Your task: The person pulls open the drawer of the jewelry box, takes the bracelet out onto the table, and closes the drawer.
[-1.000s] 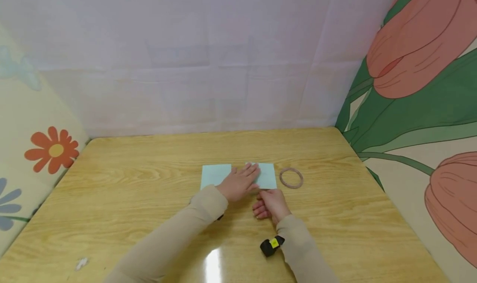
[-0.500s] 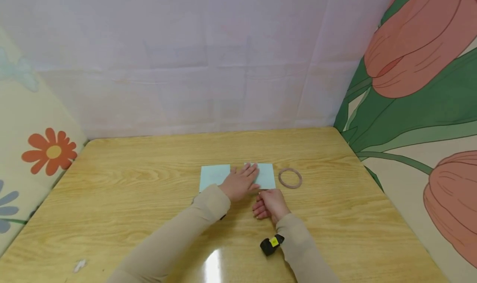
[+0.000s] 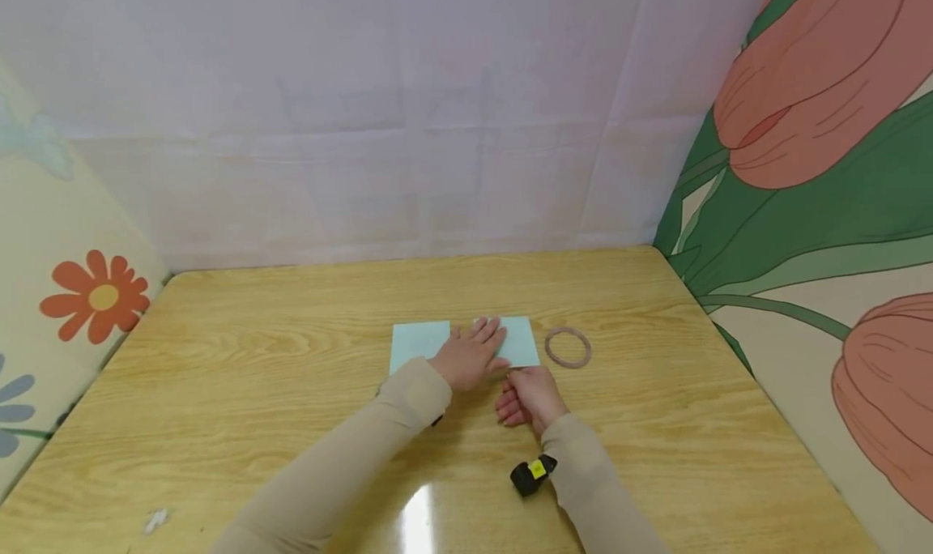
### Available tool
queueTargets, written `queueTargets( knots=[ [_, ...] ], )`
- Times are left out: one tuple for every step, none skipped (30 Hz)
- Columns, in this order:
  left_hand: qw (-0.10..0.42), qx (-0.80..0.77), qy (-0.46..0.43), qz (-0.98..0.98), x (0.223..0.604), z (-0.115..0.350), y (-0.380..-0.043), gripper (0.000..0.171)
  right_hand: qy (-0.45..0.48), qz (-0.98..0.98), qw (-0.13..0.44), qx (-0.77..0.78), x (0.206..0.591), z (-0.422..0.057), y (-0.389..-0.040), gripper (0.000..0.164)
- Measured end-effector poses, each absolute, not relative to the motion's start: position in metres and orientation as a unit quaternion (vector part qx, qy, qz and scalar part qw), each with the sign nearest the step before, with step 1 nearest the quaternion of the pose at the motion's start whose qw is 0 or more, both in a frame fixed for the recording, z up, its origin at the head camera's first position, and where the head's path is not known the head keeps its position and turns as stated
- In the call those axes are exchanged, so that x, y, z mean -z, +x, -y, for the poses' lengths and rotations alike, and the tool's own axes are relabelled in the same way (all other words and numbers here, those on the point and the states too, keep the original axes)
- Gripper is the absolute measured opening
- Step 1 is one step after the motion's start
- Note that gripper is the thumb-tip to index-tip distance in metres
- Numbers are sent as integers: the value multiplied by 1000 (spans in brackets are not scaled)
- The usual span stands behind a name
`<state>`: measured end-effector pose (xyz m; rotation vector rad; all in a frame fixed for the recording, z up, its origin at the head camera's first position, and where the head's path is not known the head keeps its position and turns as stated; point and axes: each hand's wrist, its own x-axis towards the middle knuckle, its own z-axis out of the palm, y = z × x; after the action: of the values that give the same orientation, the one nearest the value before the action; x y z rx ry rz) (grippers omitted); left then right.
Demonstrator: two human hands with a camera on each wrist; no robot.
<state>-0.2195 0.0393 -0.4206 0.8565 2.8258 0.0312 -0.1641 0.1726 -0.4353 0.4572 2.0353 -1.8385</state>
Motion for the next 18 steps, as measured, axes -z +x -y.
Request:
queueTargets(
  knots=[
    [95, -9, 287, -953, 420, -39, -220, 59, 162, -720, 179, 651, 435, -172, -164, 20],
    [95, -7, 286, -953, 420, -39, -220, 59, 162, -719, 179, 652, 435, -172, -164, 20],
    [96, -7, 285, -954, 420, -39, -220, 59, 162, -718, 179, 652, 435, -172, -164, 20],
    [98, -5, 284, -954, 420, -39, -220, 59, 162, -717, 179, 654, 436, -172, -165, 20],
    [99, -3, 284, -954, 420, -39, -220, 59, 161, -716, 179, 655, 436, -172, -165, 20],
    [102, -1, 283, -954, 419, -39, -220, 59, 161, -715, 178, 656, 436, -172, -165, 20],
    [104, -1, 282, -954, 419, -39, -220, 59, 161, -714, 178, 658, 437, -172, -165, 20],
    [106, 0, 282, -954, 419, -39, -221, 59, 161, -713, 178, 659, 437, -172, -165, 19],
    [107, 1, 280, -954, 420, -39, -221, 59, 160, -713, 178, 659, 437, -172, -165, 19],
    [108, 4, 280, -954, 420, -39, -222, 59, 159, -713, 178, 660, 437, -172, -165, 19],
    [109, 4, 279, -954, 420, -39, -222, 59, 159, -712, 179, 660, 437, -172, -165, 19],
    [112, 6, 278, -954, 420, -39, -222, 60, 159, -712, 179, 661, 437, -172, -165, 19],
    [113, 7, 277, -954, 419, -39, -222, 60, 159, -711, 179, 661, 437, -172, -165, 19],
    [113, 8, 276, -954, 419, -40, -221, 60, 159, -712, 179, 660, 436, -172, -165, 19],
    [113, 10, 275, -955, 419, -40, -221, 60, 159, -712, 180, 660, 436, -172, -165, 19],
    [114, 11, 275, -955, 419, -40, -221, 60, 159, -711, 180, 660, 436, -172, -165, 19],
    [113, 12, 274, -955, 418, -40, -220, 60, 159, -712, 180, 660, 436, -172, -165, 19],
    [113, 14, 274, -955, 418, -40, -220, 60, 159, -712, 180, 660, 436, -172, -165, 19]
  ],
)
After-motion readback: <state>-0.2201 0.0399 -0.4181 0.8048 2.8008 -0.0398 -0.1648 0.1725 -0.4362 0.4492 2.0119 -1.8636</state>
